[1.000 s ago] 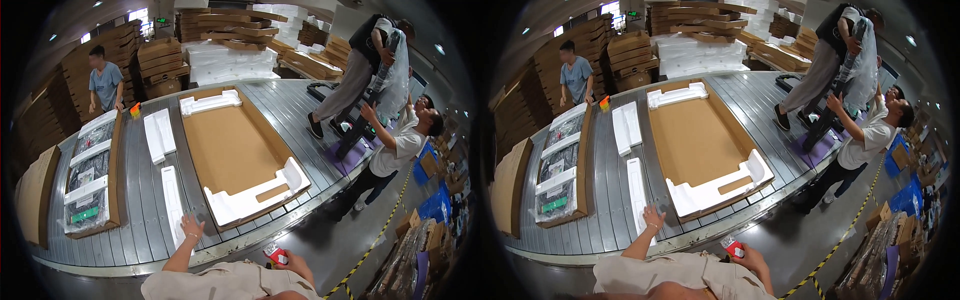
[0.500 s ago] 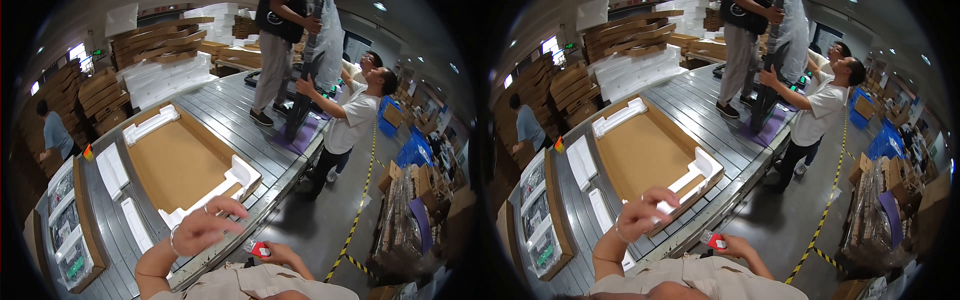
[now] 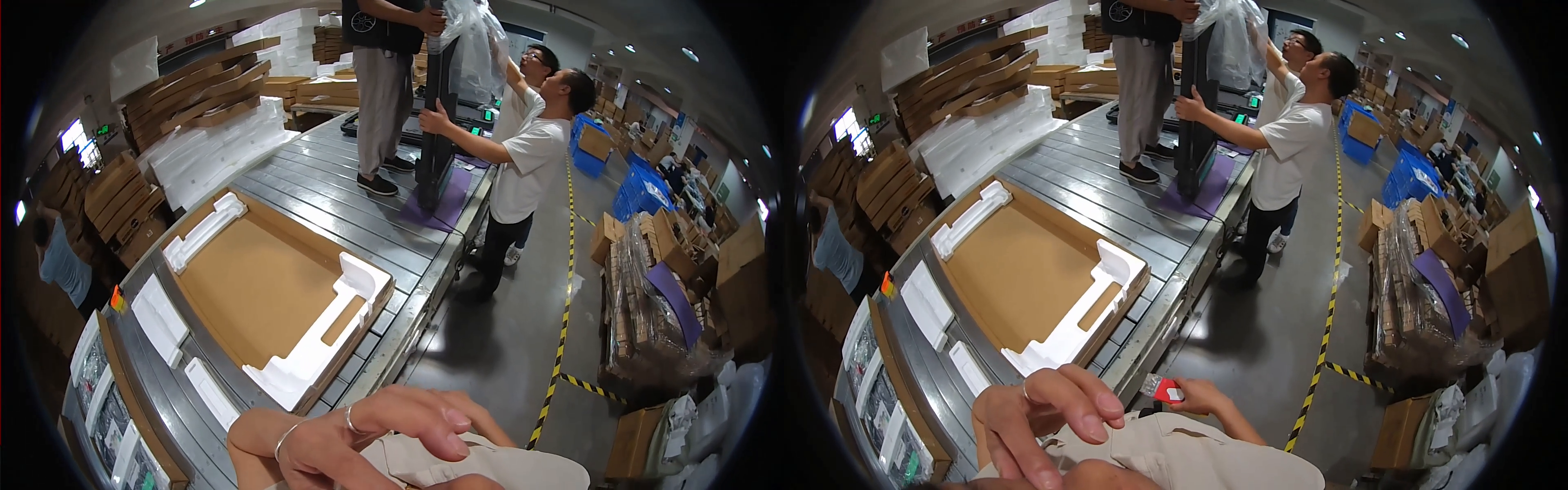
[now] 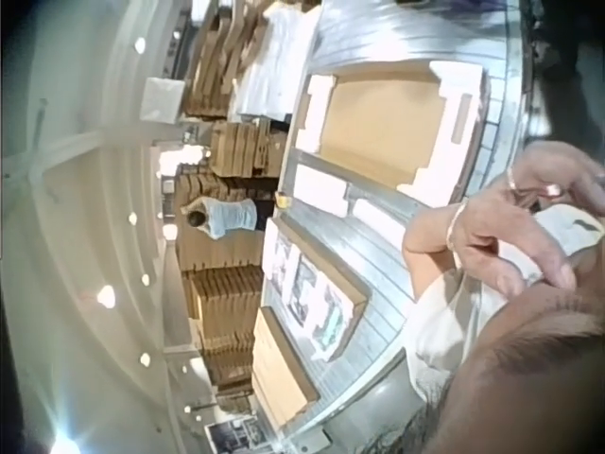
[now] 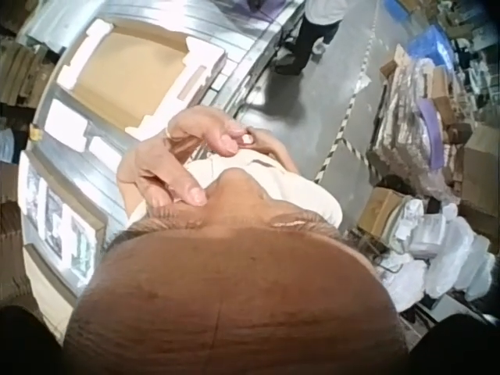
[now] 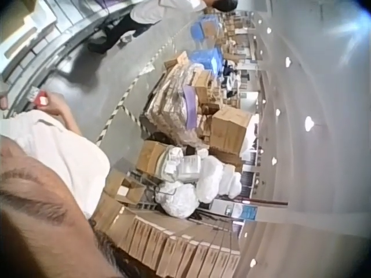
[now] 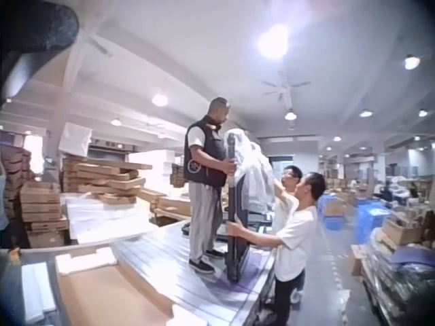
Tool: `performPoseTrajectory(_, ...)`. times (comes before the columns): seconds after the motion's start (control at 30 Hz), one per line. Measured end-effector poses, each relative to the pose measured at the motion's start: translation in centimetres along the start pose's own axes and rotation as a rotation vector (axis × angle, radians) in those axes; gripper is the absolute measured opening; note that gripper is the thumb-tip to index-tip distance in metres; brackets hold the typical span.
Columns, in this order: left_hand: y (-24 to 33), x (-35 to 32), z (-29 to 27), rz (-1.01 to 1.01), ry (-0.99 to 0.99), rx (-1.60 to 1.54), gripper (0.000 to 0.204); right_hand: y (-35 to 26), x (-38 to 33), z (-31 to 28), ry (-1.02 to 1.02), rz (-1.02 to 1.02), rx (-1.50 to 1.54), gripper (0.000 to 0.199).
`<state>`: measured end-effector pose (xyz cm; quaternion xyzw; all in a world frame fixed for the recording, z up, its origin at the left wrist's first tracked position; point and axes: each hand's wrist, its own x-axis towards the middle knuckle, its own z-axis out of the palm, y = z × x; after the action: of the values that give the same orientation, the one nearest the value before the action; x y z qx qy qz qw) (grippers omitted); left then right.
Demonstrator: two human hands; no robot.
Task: Packing treadmill parts into boxes and applying tape on a warehouse production line.
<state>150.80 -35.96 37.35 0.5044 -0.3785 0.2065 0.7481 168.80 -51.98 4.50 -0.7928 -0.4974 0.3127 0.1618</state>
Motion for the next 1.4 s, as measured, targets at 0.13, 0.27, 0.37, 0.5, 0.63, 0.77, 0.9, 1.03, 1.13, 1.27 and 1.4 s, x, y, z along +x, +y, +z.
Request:
performPoseTrajectory(0.13,-0.2,-1.5,0.5,0.053,-0.044,0.143,0.029,-1.6,-0.6,-1.1,-0.065,0.07,0.014,0.064)
performPoseTrajectory(0.27,0.4,-2.4,3.3,-0.054,0.162,0.131,0.029,-0.4,0.1,0.4,-0.121,0.018,-0.032,0.065)
performPoseTrajectory(0.37,0.6,-2.2,5.4,-0.156,0.3,0.03,0.032,-0.3,-0.6,1.2,-0.022,-0.04,0.073,0.067)
performPoseTrajectory(0.5,1.0,-2.3,5.2,-0.197,0.223,-0.109,0.034,-1.6,-0.5,0.7,-0.09,0.009,0.039,0.065)
performPoseTrajectory(0.63,1.9,-1.2,3.3,-0.254,0.204,-0.238,0.037,-5.1,0.2,-1.9,-0.099,-0.018,-0.003,0.064)
performPoseTrajectory(0.77,3.0,-3.7,3.4,-0.264,0.114,-0.358,0.04,-2.8,0.2,0.2,-0.081,-0.01,-0.043,0.072)
performPoseTrajectory(0.9,2.9,2.7,1.5,-0.349,-0.001,-0.414,0.043,-1.6,-2.0,-0.4,-0.074,-0.043,0.033,0.077)
performPoseTrajectory(1.03,2.6,3.5,0.6,-0.393,-0.103,-0.519,0.047,-3.0,-1.8,0.8,-0.128,0.063,-0.047,0.077)
performPoseTrajectory(1.13,1.8,4.2,1.5,-0.44,-0.183,-0.654,0.05,-3.0,-0.8,0.1,-0.089,-0.006,-0.079,0.075)
performPoseTrajectory(1.27,1.0,4.8,2.0,-0.478,-0.299,-0.848,0.054,-2.7,-1.0,0.6,-0.081,0.024,-0.068,0.073)
performPoseTrajectory(1.4,-0.8,4.7,1.7,-0.687,-0.484,-0.746,0.067,-3.7,-0.5,0.4,-0.154,0.043,-0.06,0.07)
